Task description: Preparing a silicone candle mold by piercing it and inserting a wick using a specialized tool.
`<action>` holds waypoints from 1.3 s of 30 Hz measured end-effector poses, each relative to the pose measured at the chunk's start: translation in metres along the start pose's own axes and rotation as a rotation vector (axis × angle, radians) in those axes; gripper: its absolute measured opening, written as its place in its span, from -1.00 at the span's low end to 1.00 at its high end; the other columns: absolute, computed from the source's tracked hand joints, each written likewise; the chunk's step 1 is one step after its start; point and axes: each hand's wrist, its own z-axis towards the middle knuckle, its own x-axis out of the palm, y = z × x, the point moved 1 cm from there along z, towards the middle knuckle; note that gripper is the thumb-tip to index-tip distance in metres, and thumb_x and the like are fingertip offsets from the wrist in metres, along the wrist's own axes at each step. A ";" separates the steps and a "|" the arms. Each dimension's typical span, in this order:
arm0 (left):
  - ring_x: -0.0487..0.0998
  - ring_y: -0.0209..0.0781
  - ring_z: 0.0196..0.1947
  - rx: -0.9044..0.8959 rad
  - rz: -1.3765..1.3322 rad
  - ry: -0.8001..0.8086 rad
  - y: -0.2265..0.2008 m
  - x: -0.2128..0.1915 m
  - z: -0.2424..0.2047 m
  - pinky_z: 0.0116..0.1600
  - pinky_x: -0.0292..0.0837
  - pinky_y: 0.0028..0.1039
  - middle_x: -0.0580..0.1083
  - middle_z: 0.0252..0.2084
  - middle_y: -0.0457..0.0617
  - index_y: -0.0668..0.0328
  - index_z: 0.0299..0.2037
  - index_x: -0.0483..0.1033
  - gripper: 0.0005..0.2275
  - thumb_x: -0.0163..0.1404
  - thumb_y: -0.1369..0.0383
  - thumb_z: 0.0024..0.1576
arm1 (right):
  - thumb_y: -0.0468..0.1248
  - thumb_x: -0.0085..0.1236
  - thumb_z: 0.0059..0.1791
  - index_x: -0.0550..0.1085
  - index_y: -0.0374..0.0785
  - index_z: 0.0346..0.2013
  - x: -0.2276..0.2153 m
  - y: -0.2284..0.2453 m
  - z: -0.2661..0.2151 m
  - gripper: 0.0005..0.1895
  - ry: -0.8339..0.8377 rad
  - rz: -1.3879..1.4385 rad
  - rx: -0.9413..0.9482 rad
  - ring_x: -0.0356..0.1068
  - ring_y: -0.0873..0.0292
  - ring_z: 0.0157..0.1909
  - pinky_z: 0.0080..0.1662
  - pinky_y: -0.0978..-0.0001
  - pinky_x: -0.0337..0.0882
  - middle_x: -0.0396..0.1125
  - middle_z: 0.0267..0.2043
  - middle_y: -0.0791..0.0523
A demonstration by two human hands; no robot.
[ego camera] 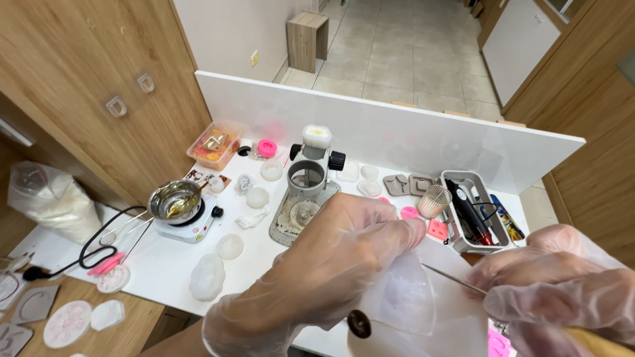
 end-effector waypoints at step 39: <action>0.42 -0.33 -0.47 0.348 0.072 0.002 0.105 -0.049 0.085 -0.41 0.36 -0.61 0.46 -0.39 0.00 0.42 -0.28 0.56 -0.73 0.06 0.26 0.13 | -0.52 -0.13 0.03 0.33 -0.20 -0.32 0.098 -0.017 0.037 -0.84 -0.412 0.678 0.307 0.45 0.16 -0.21 0.08 0.28 0.61 0.36 -0.34 0.10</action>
